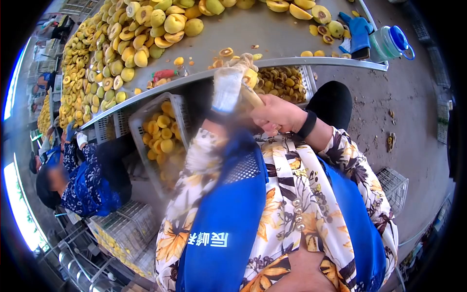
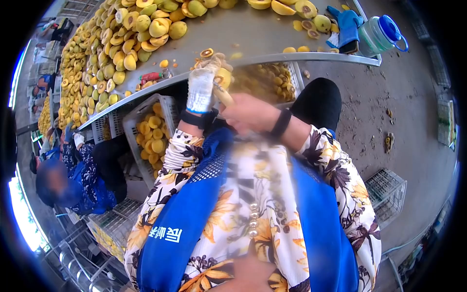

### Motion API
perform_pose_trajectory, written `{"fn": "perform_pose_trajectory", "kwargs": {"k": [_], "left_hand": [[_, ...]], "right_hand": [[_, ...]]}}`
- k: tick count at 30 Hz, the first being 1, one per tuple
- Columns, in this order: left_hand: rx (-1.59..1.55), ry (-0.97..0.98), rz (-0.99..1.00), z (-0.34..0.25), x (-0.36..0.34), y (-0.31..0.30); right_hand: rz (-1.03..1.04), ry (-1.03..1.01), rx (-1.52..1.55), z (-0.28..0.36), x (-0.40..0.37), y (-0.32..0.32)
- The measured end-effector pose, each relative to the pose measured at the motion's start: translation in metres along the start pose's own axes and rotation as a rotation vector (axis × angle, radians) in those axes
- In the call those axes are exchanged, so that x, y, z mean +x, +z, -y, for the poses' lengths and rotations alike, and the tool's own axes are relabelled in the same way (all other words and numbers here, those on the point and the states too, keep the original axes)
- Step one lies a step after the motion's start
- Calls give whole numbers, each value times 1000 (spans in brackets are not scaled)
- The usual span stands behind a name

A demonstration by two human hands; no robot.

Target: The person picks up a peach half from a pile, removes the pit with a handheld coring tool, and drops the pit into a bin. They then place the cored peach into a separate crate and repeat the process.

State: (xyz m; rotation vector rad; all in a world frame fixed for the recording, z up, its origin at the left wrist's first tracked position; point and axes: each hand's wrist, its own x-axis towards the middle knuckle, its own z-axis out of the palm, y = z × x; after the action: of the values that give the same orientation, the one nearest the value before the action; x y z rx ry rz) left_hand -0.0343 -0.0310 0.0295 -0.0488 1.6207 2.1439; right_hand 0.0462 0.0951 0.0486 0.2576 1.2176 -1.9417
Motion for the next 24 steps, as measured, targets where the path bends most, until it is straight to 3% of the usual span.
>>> {"fn": "perform_pose_trajectory", "kwargs": {"k": [1,5,6,9,10,11,12,13,14,15,17,18,19,22,24], "left_hand": [[97,4,-44,-1,0,2],[-482,-171,-259,-10,-14,6],[-604,-139,-434,-1,-3,-12],[-663,-99,-190,-10,-15,-117],[-451,-80,-577,-17,-28,-137],[-245,67,-629,-15,-50,-161],[295,19,-906,12,-55,-233],[1069,-207,-906,4,-70,-262],[1286,-323,-885,-22,-89,-223],[1490,-334,-810,-27,-90,-233],[1605,206,-843,-28,-73,-245],[1545,143,-855,-60,-56,-198],[1660,559,-838,-58,-25,-208],[1673,683,-616,-97,60,-150],[1848,535,-546,-98,124,-145]], "right_hand": [[25,39,63,-1,0,-1],[181,-107,199,-17,12,-6],[195,-76,169,-11,3,0],[40,-96,-38,-18,5,-13],[-37,-99,-122,-25,9,-24],[-158,-28,-246,-23,9,-26],[-220,-108,-483,-34,16,-38],[-260,-166,-642,-40,20,-42],[-312,-218,-803,-47,23,-46],[-345,-253,-891,-46,23,-44],[-372,-283,-994,-50,28,-41],[-364,-276,-1011,-59,36,-42],[-362,-273,-1031,-62,41,-43],[-421,-242,-1045,-55,36,-26],[-415,-249,-1069,-54,30,-25]]}}
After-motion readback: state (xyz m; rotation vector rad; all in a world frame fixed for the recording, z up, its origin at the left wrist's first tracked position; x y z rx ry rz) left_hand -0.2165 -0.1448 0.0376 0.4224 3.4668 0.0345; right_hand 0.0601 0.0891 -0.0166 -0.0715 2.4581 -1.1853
